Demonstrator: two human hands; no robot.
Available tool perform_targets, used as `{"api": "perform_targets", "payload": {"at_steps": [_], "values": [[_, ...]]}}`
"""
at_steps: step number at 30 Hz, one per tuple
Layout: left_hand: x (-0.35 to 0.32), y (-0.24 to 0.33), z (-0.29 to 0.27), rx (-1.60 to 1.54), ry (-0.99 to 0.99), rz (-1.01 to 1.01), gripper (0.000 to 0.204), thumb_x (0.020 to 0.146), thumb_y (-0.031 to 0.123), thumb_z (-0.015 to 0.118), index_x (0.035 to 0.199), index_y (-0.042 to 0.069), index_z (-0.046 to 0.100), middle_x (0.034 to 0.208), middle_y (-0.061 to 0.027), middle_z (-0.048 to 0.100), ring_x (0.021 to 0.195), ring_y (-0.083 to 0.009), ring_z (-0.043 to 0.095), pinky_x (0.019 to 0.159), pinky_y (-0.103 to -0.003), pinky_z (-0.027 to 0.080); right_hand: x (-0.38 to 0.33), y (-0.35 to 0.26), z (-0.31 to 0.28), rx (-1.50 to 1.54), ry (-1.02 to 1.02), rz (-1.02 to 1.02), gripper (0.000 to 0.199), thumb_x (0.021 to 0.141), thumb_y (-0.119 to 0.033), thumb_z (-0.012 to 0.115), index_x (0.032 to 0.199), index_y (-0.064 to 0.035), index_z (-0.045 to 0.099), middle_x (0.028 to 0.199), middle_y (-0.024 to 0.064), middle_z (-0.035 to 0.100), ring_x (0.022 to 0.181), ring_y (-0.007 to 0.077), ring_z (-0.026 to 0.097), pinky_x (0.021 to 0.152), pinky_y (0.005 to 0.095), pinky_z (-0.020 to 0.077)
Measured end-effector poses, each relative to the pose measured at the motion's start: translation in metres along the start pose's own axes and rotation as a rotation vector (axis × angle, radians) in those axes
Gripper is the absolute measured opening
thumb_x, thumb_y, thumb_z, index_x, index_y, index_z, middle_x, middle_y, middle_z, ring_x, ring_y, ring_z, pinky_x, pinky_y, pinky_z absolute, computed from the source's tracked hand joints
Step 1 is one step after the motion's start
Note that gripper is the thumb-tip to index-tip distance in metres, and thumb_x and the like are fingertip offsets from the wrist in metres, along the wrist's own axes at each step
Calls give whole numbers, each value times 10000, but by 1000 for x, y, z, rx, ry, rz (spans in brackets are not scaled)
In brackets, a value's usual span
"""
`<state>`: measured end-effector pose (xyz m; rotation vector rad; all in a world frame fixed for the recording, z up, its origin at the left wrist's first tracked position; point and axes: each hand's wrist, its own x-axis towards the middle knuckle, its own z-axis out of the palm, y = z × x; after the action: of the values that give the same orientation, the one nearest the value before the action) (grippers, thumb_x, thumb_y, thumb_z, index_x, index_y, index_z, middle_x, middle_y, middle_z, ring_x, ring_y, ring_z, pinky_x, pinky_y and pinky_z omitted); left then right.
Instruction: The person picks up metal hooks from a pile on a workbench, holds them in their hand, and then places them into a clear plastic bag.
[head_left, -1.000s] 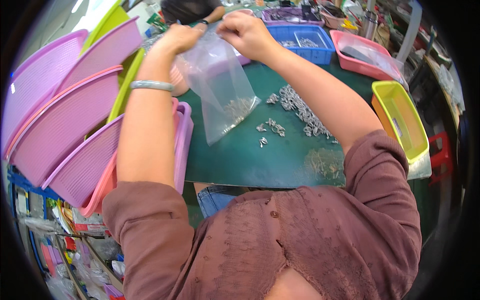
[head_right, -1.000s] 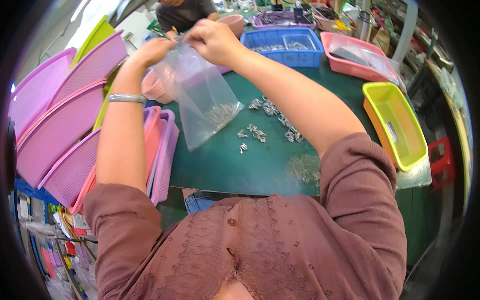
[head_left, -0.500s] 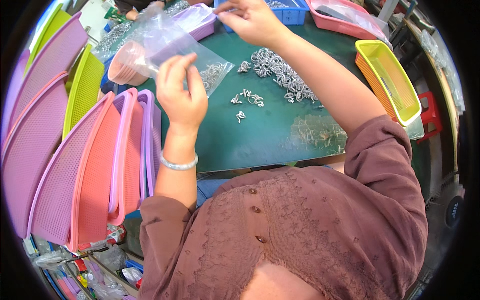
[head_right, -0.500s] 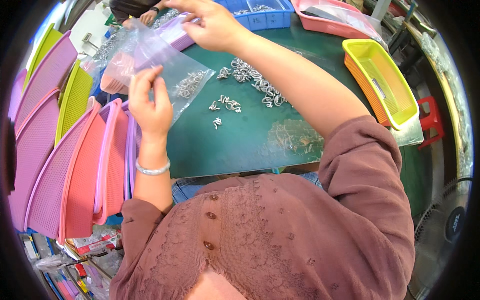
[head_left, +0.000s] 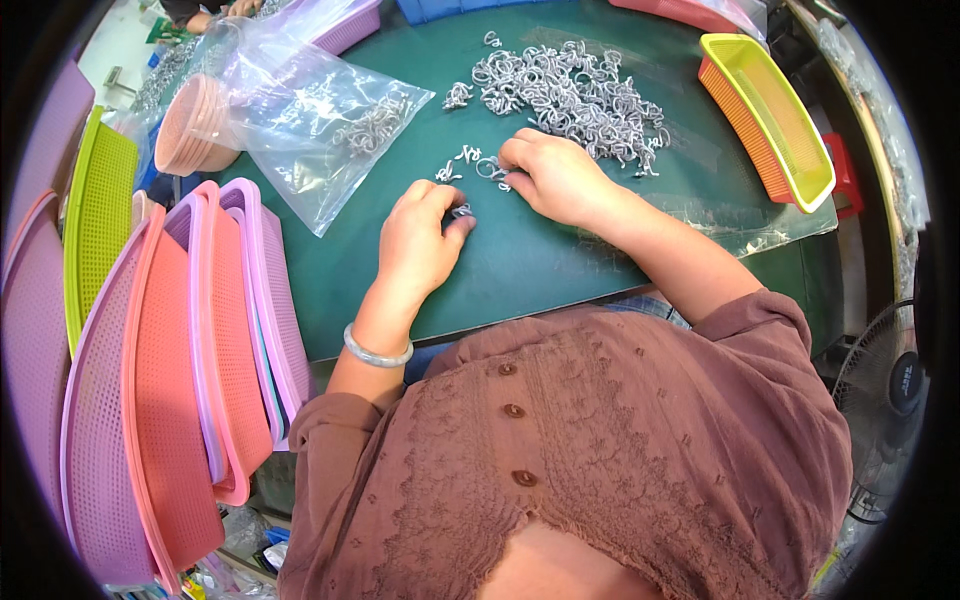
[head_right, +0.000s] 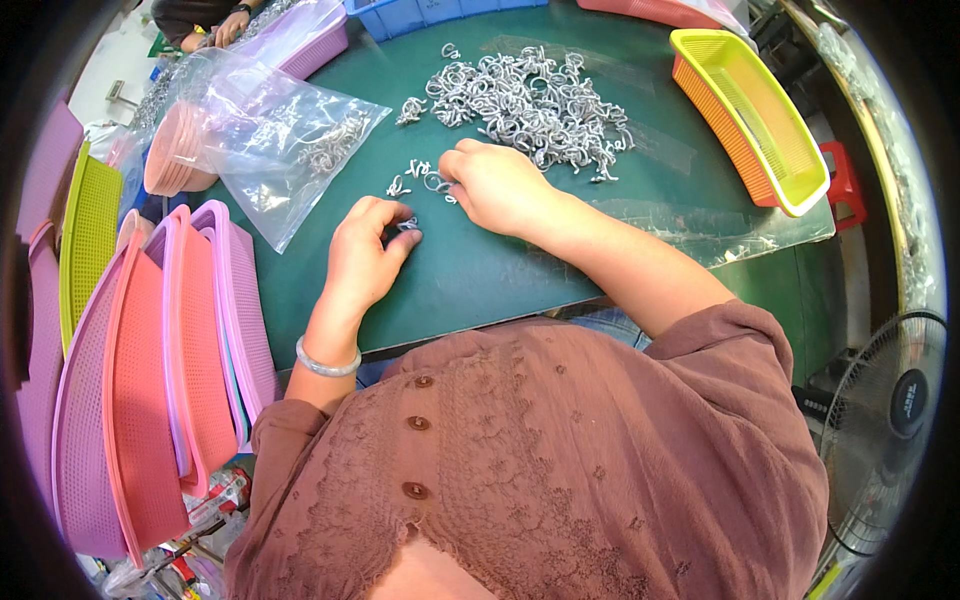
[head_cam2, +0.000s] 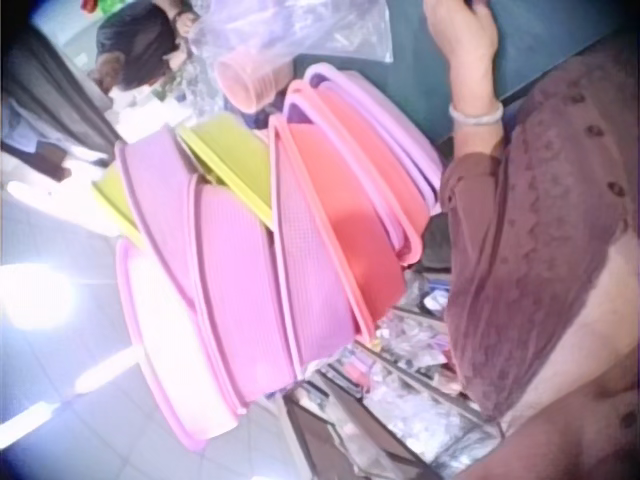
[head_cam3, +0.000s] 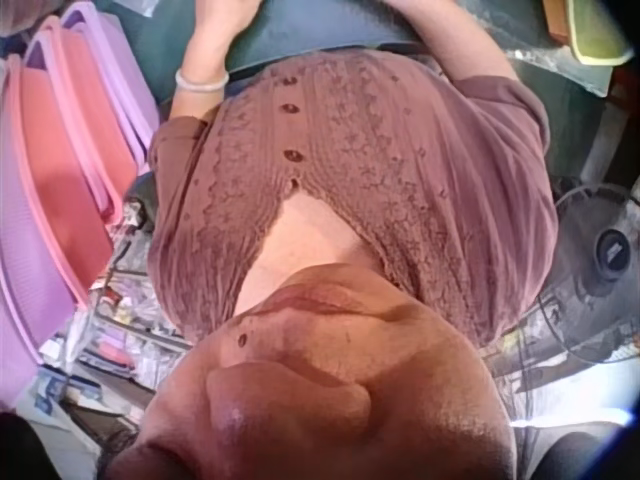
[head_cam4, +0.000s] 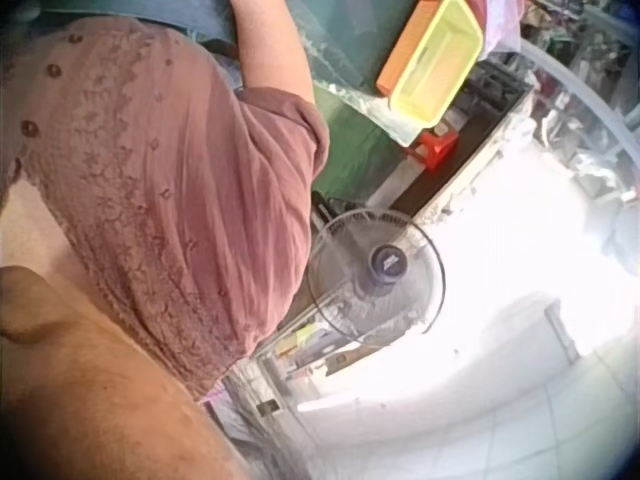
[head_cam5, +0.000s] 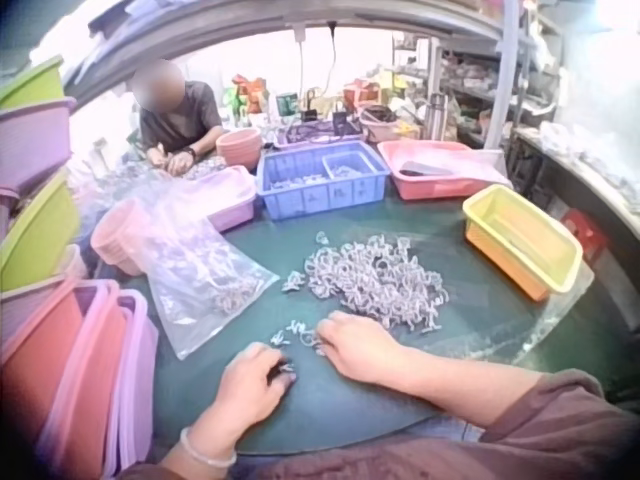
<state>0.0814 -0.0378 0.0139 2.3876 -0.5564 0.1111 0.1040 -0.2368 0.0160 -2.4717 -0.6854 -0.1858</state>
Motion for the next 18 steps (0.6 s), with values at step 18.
{"api": "perform_targets", "payload": {"at_steps": [18], "values": [[-2, -7, -4, -1803, -195, -651, 254, 860, 34, 436, 1089, -42, 513, 867, -122, 619, 722, -184, 608, 639, -239, 515, 1, -6, -12, 1200, -198, 584, 129, 822, -130, 577, 875, -13, 589, 719, 18, 590, 576, 66, 513, 494, 186, 393]]}}
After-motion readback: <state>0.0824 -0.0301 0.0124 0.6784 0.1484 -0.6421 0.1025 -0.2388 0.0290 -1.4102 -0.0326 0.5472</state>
